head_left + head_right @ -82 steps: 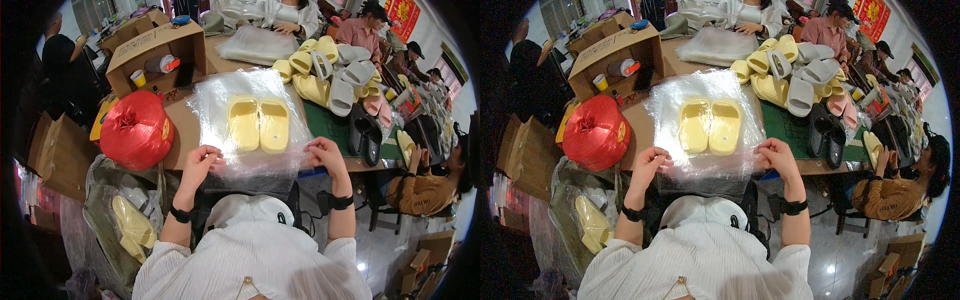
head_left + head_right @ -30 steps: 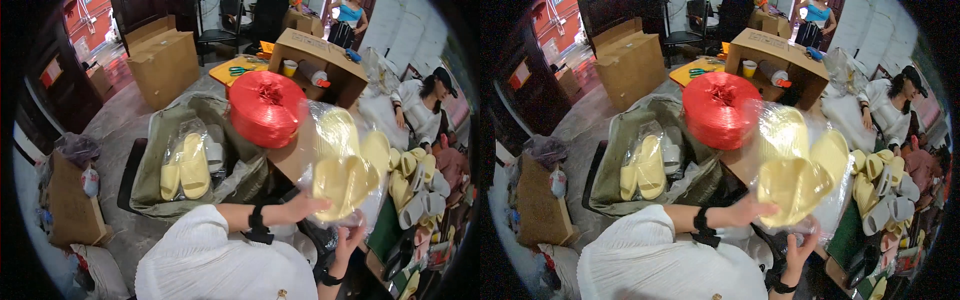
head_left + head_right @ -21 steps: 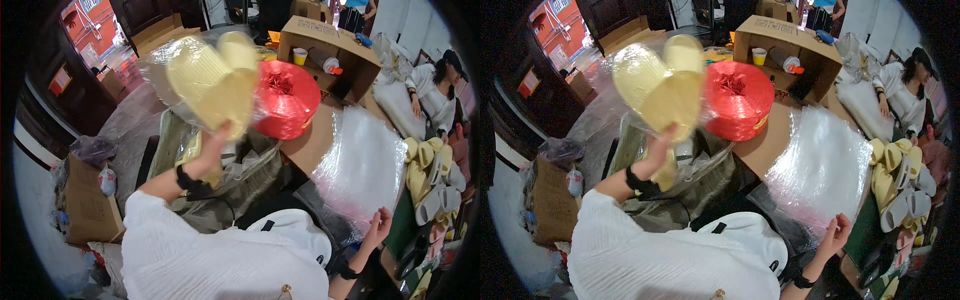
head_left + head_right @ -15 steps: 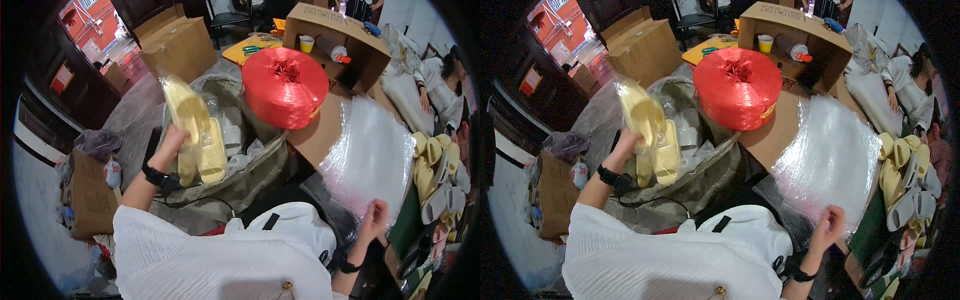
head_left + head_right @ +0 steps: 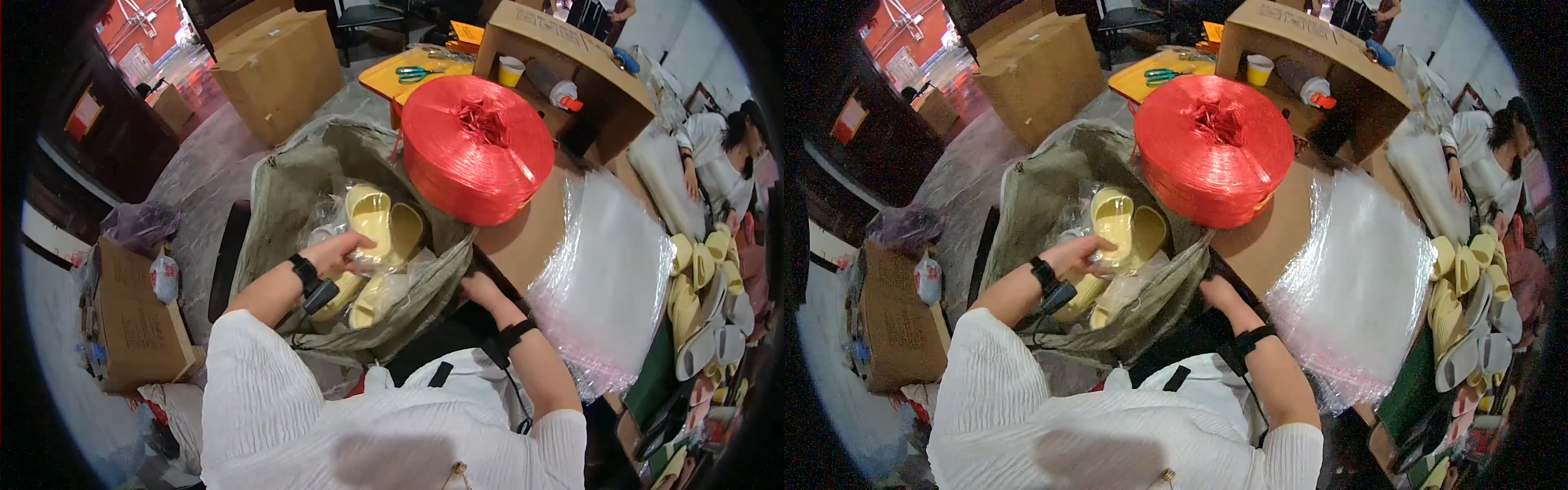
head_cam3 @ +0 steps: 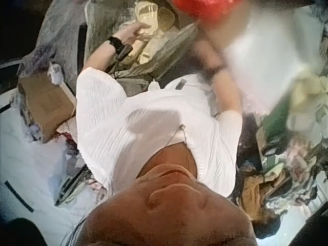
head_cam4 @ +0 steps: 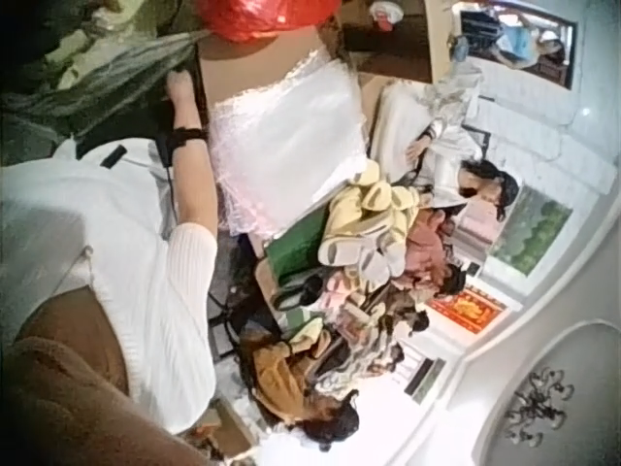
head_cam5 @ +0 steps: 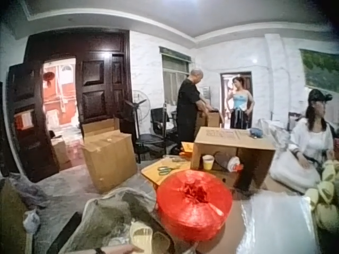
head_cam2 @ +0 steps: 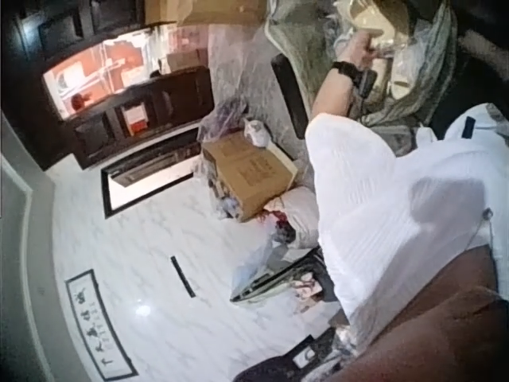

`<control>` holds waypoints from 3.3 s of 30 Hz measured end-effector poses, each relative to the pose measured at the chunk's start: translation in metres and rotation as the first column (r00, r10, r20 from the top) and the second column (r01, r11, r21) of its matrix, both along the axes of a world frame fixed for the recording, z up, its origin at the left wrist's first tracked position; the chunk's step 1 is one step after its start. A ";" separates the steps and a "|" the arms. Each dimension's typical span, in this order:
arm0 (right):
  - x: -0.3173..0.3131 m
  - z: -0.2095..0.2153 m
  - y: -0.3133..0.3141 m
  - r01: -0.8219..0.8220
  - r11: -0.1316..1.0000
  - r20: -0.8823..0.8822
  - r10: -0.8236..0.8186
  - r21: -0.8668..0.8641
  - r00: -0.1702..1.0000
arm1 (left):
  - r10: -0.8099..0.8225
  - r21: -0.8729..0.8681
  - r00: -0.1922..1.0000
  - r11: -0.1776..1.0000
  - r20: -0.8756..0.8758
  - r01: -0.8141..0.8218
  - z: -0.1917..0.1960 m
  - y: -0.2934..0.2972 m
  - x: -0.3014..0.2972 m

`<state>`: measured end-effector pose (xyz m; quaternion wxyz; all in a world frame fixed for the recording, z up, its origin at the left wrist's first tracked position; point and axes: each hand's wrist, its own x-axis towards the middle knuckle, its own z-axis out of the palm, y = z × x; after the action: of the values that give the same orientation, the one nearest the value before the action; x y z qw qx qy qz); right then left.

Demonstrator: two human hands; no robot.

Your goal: Packing pairs of sandals into clear plastic bags in a shoe factory.

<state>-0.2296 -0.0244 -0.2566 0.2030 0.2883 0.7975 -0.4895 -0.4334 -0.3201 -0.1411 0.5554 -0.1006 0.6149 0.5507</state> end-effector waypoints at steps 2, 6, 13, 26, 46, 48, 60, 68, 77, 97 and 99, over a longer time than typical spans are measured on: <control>-0.010 0.051 -0.041 0.042 0.998 -0.206 -0.053 -0.056 0.977 | -0.009 -0.065 0.982 0.998 -0.188 -0.004 -0.040 -0.016 -0.001; 0.004 0.037 -0.036 0.148 0.946 -0.516 -0.284 -0.289 0.808 | -0.458 -0.533 0.759 0.828 -0.462 0.174 0.049 0.023 -0.011; 0.035 0.166 -0.075 -0.196 0.301 -0.323 -0.464 -0.933 0.825 | -0.766 -0.608 0.221 0.621 -0.603 0.494 0.021 -0.087 -0.011; 0.009 0.030 -0.058 -0.251 0.968 0.003 0.251 0.019 0.968 | -0.951 -0.678 -0.064 0.166 -0.301 0.716 -0.085 -0.002 0.027; 0.017 0.124 -0.101 -0.355 0.656 -0.645 -0.267 -0.666 0.716 | -0.926 -0.495 0.141 0.311 -0.350 0.811 -0.117 0.041 0.058; 0.009 0.069 -0.082 -0.102 0.940 -0.627 -0.134 -0.327 0.767 | -0.922 -0.487 0.151 0.321 -0.357 0.812 -0.117 0.045 0.074; 0.005 0.084 -0.046 -0.152 0.948 -0.212 0.094 -0.278 0.973 | -0.867 -0.426 0.285 0.458 -0.409 0.780 -0.094 -0.026 0.076; -0.001 0.063 -0.055 -0.074 0.856 -0.351 -0.129 -0.511 0.928 | -0.792 -0.321 0.419 0.577 -0.444 0.751 -0.106 0.035 0.053; 0.021 0.107 -0.067 0.150 0.126 0.064 -0.518 -0.981 0.853 | -0.701 -0.211 0.544 0.682 -0.461 0.700 -0.107 -0.020 0.052; 0.047 0.060 -0.031 -0.071 0.954 -0.231 0.002 -0.291 0.973 | -0.435 -0.069 0.724 0.877 -0.536 0.476 -0.088 0.016 0.077; 0.052 0.072 -0.033 -0.180 0.978 -0.206 0.155 -0.110 0.966 | -0.416 -0.047 0.730 0.882 -0.542 0.468 -0.084 0.018 0.077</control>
<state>-0.1780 -0.0570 -0.1848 0.1820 0.1568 0.8023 -0.5465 -0.3567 -0.3021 -0.2251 0.4797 0.2326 0.7250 0.4361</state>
